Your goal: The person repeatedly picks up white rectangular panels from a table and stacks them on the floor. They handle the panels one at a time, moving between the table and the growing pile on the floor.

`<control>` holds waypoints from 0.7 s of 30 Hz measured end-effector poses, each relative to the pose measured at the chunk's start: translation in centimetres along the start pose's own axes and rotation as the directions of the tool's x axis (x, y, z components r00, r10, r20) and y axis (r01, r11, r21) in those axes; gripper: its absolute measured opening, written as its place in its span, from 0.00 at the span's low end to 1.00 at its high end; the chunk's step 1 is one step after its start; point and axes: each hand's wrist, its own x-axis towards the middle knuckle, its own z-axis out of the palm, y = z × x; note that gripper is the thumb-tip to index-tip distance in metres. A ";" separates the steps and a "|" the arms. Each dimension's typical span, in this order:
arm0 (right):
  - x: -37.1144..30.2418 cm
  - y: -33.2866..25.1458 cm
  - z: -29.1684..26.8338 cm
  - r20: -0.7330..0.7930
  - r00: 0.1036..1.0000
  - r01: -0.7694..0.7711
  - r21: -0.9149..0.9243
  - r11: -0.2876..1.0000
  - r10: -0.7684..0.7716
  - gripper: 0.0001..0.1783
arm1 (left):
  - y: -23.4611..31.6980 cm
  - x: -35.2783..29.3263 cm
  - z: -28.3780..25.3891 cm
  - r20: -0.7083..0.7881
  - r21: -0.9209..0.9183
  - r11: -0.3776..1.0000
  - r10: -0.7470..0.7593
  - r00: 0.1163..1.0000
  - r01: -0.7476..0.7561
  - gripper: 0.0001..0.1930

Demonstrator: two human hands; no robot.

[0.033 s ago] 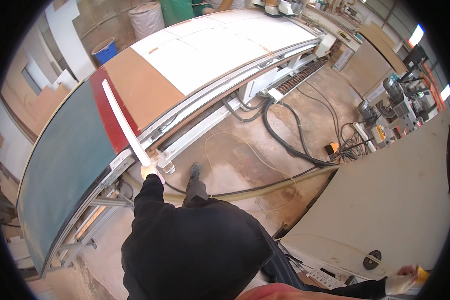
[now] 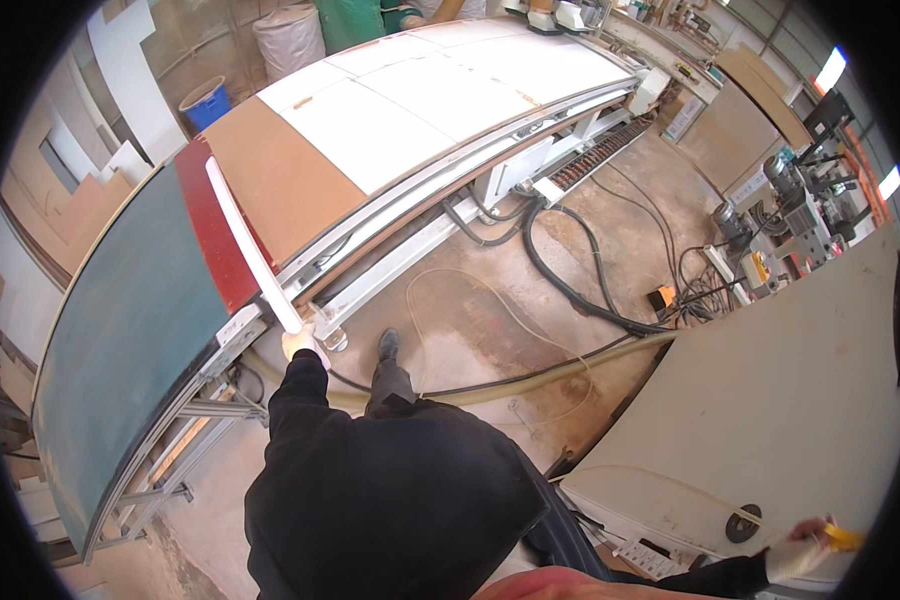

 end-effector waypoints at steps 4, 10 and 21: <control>-6.9 0.5 15.5 0.677 0.669 -0.356 -0.070 0.932 0.307 0.26 | 2.2 2.7 5.4 0.148 -0.243 0.958 -0.121 0.982 0.155 0.16; -21.6 2.5 42.4 0.767 -0.594 -0.476 -0.578 0.662 0.243 0.29 | 5.1 12.5 10.1 0.276 -0.205 0.950 -0.174 0.945 0.235 0.18; -44.6 9.2 62.2 0.862 -0.141 0.312 -0.428 0.848 0.487 0.18 | 9.1 25.2 13.8 0.170 0.108 0.990 -0.106 0.980 0.088 0.28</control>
